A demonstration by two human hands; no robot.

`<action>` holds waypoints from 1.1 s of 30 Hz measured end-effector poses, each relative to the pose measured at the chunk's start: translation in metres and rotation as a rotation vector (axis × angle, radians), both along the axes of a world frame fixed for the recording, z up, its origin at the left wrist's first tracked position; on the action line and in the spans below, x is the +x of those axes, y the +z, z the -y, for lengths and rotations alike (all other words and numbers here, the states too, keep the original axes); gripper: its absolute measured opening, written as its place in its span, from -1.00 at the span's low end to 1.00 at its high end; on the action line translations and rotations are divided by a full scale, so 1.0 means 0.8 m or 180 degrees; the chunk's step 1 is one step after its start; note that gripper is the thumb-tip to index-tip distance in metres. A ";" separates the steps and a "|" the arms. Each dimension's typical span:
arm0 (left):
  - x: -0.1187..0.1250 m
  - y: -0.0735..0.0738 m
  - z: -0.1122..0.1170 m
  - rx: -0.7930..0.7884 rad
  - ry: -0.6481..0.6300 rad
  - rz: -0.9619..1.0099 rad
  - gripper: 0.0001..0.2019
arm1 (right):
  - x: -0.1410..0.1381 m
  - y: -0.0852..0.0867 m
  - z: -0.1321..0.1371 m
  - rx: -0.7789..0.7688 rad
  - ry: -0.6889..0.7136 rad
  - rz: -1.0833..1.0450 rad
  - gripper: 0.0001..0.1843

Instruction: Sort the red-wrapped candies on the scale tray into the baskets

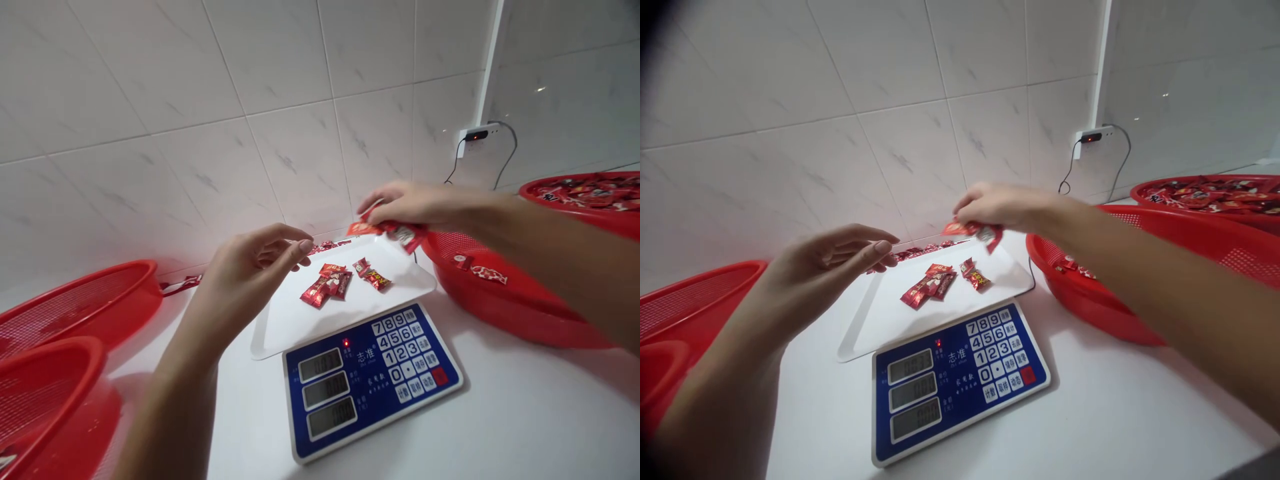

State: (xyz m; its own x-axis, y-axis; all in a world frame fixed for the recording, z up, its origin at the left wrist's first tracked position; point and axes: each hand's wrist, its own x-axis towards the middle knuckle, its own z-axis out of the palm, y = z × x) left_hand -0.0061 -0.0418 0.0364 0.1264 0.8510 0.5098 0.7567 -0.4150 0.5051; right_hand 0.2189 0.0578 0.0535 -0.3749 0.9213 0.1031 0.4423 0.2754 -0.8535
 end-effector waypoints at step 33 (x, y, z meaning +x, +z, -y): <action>0.005 0.000 0.004 0.0123 0.0077 0.0400 -0.77 | -0.022 -0.063 0.011 0.0692 0.0265 -0.0391 -0.74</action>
